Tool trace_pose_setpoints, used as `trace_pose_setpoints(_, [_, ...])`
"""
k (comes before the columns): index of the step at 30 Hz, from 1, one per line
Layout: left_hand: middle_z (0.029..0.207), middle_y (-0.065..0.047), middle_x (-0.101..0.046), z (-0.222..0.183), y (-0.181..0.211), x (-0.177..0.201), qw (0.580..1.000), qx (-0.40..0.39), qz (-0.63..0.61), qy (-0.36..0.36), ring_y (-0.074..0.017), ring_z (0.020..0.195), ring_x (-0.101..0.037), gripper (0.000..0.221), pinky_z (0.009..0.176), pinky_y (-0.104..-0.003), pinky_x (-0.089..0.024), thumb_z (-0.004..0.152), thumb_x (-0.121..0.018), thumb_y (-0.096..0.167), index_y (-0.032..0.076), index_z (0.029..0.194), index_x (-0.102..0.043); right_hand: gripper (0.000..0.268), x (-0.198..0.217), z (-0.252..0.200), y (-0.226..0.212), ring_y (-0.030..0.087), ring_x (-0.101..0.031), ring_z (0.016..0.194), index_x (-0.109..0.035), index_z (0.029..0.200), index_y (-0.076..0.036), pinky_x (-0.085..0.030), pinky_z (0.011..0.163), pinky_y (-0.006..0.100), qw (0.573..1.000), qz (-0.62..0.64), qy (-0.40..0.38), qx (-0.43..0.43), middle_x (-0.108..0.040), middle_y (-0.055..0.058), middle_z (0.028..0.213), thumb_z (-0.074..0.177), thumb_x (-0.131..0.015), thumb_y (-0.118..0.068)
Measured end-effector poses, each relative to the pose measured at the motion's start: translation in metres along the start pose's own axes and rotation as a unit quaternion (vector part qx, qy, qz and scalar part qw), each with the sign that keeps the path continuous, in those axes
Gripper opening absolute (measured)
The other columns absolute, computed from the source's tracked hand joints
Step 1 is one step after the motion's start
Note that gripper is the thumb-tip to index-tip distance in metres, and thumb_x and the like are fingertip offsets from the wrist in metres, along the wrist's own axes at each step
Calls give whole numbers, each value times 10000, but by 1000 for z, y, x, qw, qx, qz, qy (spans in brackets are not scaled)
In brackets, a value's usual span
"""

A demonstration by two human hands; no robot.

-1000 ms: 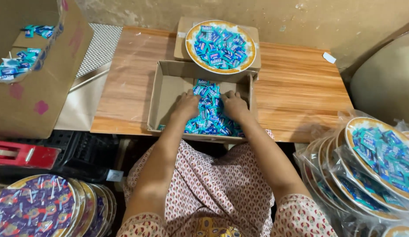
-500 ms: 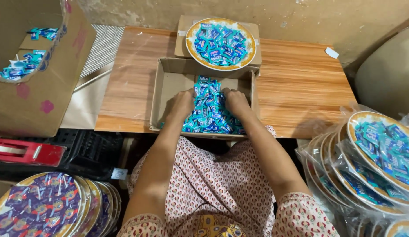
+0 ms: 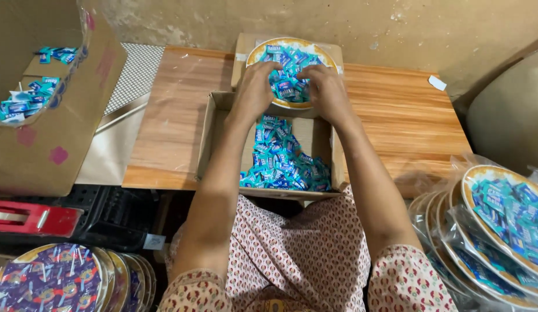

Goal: Arranging small blue food packets into a cardboard box and packaging plates with packets into plastic sleeves.

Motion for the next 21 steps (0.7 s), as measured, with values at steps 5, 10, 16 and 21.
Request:
trace_pose_setpoints(5, [1025, -150, -684, -57, -28, -2, 995, 67, 7, 73, -433, 1031, -658, 382, 924, -535, -525, 846, -582, -115, 131, 1116, -692, 368, -76, 25, 31, 376, -616, 1212, -708, 1292, -260, -544, 917, 532, 995, -78, -54, 13, -646, 57, 1366, 974, -600, -109])
trace_pose_setpoints(10, [961, -104, -676, -101, -68, -38, 990, 134, -25, 26, -389, 972, -677, 352, 884, -537, -548, 861, -582, -86, 160, 1076, -712, 374, -87, 33, -6, 435, -468, 1385, -622, 1431, -250, -425, 1038, 649, 985, -59, -161, -27, -565, 80, 1494, 1073, -515, -262])
trace_pose_setpoints(16, [938, -70, -701, -107, -78, -53, 989, 143, 26, -32, -363, 946, -715, 272, 823, -532, -583, 890, -576, 0, 179, 1041, -714, 246, -80, 19, 5, 327, -587, 1180, -770, 1212, -181, -470, 895, 493, 986, -56, -155, -9, -711, 50, 1276, 1027, -612, -225])
trace_pose_setpoints(21, [955, -50, -700, -110, -79, -60, 983, 151, 66, -80, -330, 986, -718, 225, 852, -528, -592, 913, -559, 110, 233, 1054, -684, 377, -97, 27, 16, 381, -503, 1358, -655, 1428, -172, -433, 1001, 553, 976, -40, -212, -28, -601, 69, 1475, 1094, -506, -266])
Point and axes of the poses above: each hand's wrist, its own z-axis towards the middle knuckle, its own x-axis out of the back of the hand, y = z × x, the point moved 5 cm from there along z, towards the middle knuckle
